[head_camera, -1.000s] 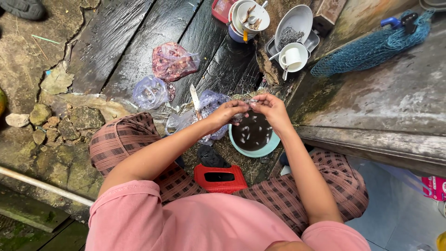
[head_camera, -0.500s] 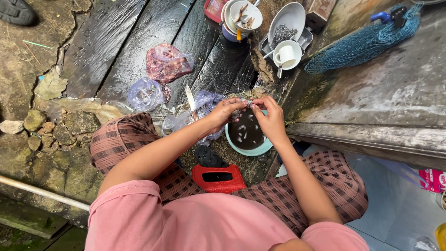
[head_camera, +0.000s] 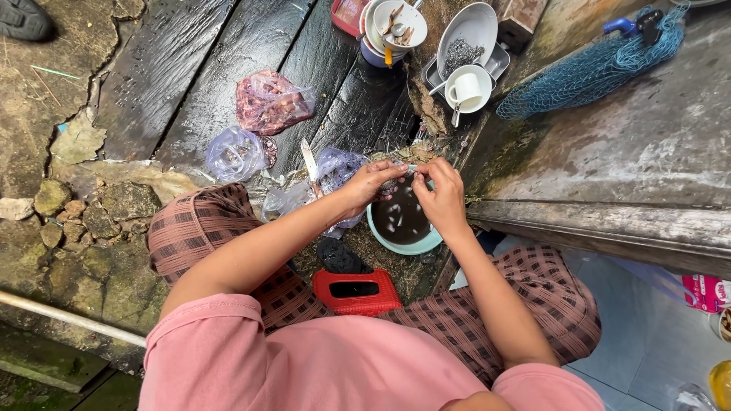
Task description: Cleaning and preparing small pieces of meat or fish in a bowl of water.
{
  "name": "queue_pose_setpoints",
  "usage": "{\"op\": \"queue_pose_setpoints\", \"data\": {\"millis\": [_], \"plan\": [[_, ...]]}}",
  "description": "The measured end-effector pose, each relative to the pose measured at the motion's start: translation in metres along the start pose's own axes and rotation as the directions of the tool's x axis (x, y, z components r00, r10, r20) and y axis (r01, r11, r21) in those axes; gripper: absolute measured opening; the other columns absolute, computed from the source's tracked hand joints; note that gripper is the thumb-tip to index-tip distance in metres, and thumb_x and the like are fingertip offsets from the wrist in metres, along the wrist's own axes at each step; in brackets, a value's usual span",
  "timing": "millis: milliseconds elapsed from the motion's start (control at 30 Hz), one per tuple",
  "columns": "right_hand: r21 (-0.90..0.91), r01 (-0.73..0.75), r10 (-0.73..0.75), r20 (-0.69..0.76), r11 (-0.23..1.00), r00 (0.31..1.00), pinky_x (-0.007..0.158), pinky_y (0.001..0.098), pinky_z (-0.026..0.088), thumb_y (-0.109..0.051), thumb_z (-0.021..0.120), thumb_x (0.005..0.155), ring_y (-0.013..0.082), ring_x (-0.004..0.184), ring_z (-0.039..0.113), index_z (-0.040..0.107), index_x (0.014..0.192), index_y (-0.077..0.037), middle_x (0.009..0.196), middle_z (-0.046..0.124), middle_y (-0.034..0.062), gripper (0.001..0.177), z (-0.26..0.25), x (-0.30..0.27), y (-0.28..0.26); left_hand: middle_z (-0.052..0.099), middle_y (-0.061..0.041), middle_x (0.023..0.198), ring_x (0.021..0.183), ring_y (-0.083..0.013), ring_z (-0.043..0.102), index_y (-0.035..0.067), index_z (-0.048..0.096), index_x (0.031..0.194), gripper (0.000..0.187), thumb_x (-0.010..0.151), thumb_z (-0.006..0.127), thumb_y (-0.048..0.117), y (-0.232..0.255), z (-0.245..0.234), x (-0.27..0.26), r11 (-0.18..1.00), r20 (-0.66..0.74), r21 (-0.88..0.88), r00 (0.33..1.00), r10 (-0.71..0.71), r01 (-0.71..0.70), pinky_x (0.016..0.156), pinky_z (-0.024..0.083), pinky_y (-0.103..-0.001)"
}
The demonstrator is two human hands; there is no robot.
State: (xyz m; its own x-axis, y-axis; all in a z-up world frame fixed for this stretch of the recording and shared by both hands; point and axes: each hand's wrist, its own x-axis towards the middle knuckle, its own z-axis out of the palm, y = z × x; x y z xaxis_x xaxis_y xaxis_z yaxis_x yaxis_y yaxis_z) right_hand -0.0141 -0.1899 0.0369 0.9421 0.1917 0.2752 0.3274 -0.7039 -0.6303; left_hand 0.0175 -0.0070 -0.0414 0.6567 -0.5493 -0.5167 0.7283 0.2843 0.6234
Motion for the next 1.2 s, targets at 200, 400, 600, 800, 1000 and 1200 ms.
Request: {"op": "queue_pose_setpoints", "data": {"millis": [200, 400, 600, 800, 1000, 1200], "plan": [[-0.015, -0.043, 0.042, -0.057, 0.999, 0.998, 0.08, 0.0376, 0.047, -0.004, 0.071, 0.082, 0.0263, 0.079, 0.065, 0.067, 0.09, 0.001, 0.088, 0.066, 0.0107, 0.009, 0.001, 0.003, -0.007, 0.066, 0.009, 0.088, 0.08, -0.0035, 0.06, 0.02, 0.064, 0.092, 0.018, 0.094, 0.073, 0.036, 0.004, 0.004, -0.003, 0.998, -0.028, -0.07, 1.0, -0.008, 0.006, 0.067, 0.049, -0.021], [0.02, -0.061, 0.063, -0.085, 0.998, 0.994, 0.077, 0.0355, 0.049, 0.0, 0.07, 0.084, 0.0208, 0.074, 0.063, 0.066, 0.089, 0.002, 0.086, 0.065, 0.0099, 0.007, 0.003, 0.002, -0.003, 0.067, 0.009, 0.085, 0.073, -0.001, 0.062, 0.018, 0.065, 0.094, 0.02, 0.094, 0.073, 0.037, -0.004, -0.002, 0.004, 0.991, -0.048, -0.132, 0.999, -0.016, 0.009, 0.059, 0.051, -0.017], [0.153, -0.189, 0.209, -0.132, 0.97, 0.969, 0.074, 0.0288, 0.055, 0.003, 0.067, 0.091, 0.0154, 0.08, 0.065, 0.069, 0.093, -0.002, 0.091, 0.067, 0.0062, 0.005, -0.001, 0.003, 0.013, 0.068, 0.005, 0.078, 0.061, -0.0037, 0.062, 0.013, 0.065, 0.095, 0.023, 0.093, 0.073, 0.034, 0.008, -0.007, 0.007, 0.968, -0.068, -0.249, 0.998, 0.005, -0.022, 0.048, 0.053, -0.015], [0.637, -0.387, 0.4, 0.133, 0.667, 0.907, 0.076, 0.0255, 0.061, -0.006, 0.061, 0.098, 0.0105, 0.088, 0.07, 0.064, 0.1, -0.004, 0.112, 0.071, -0.0005, 0.005, 0.011, 0.005, 0.022, 0.068, 0.003, 0.079, 0.062, -0.0059, 0.062, 0.012, 0.066, 0.096, 0.023, 0.097, 0.071, 0.034, -0.009, -0.011, 0.015, 0.96, -0.016, -0.28, 0.999, -0.038, 0.032, 0.05, 0.053, -0.017], [0.484, -0.508, 0.425, 0.278, 0.713, 0.862, 0.077, 0.0232, 0.055, -0.004, 0.065, 0.099, 0.0088, 0.085, 0.068, 0.067, 0.105, 0.002, 0.093, 0.072, 0.0046, 0.009, 0.033, -0.015, 0.045, 0.071, -0.001, 0.091, 0.071, -0.0084, 0.066, 0.013, 0.059, 0.107, 0.028, 0.105, 0.052, 0.04, -0.006, -0.005, 0.01, 0.966, -0.022, -0.231, 0.992, -0.121, 0.112, 0.059, 0.056, -0.022], [0.361, -0.587, 0.558, 0.194, 0.725, 0.807, 0.069, 0.0231, 0.054, -0.007, 0.067, 0.096, 0.008, 0.073, 0.066, 0.069, 0.096, 0.002, 0.084, 0.071, 0.0037, 0.009, 0.056, -0.033, 0.098, 0.071, -0.009, 0.104, 0.08, -0.0139, 0.067, 0.007, 0.052, 0.141, 0.044, 0.101, 0.038, 0.017, -0.022, -0.026, 0.025, 0.96, -0.085, -0.271, 0.992, -0.098, 0.072, 0.066, 0.061, -0.025]]}}
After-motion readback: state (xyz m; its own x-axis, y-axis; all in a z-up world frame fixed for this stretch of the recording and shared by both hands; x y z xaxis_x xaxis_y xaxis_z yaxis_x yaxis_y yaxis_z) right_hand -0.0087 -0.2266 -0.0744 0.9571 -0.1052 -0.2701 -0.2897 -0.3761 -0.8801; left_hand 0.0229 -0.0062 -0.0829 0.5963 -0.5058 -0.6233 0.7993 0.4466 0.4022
